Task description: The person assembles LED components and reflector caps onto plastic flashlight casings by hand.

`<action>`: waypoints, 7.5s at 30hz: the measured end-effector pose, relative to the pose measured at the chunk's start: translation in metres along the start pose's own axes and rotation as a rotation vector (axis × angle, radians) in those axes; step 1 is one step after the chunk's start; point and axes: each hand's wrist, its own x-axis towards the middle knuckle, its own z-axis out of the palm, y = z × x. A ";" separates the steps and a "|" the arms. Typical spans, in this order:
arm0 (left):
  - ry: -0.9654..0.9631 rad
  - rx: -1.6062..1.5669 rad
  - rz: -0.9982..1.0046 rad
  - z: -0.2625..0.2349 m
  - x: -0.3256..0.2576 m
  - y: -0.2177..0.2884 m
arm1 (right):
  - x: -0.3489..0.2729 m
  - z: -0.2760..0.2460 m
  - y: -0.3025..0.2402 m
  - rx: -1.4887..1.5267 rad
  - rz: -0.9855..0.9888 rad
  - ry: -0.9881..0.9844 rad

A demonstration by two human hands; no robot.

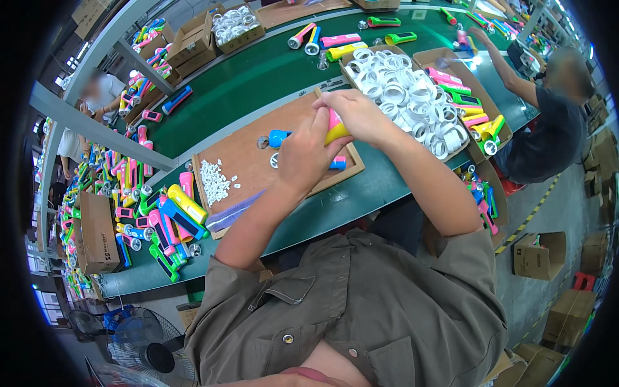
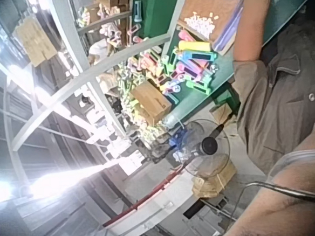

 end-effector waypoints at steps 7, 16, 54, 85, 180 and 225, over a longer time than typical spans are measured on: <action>0.024 -0.236 0.029 -0.007 -0.001 0.001 | -0.014 -0.013 0.000 0.223 -0.236 -0.118; -0.058 -0.018 0.109 0.013 0.007 -0.006 | -0.009 -0.006 0.003 0.128 0.052 0.071; -0.019 -0.928 0.040 -0.022 0.019 -0.013 | -0.047 0.014 -0.021 0.389 -0.506 -0.137; 0.179 -0.709 -0.010 -0.016 0.025 0.008 | -0.049 0.045 -0.021 0.318 -0.508 0.055; 0.101 -0.450 0.021 -0.026 -0.002 0.013 | -0.041 0.025 -0.034 -0.329 -0.783 0.096; -0.371 -0.610 -0.344 -0.011 0.017 -0.027 | -0.002 -0.020 -0.007 0.494 -0.409 0.110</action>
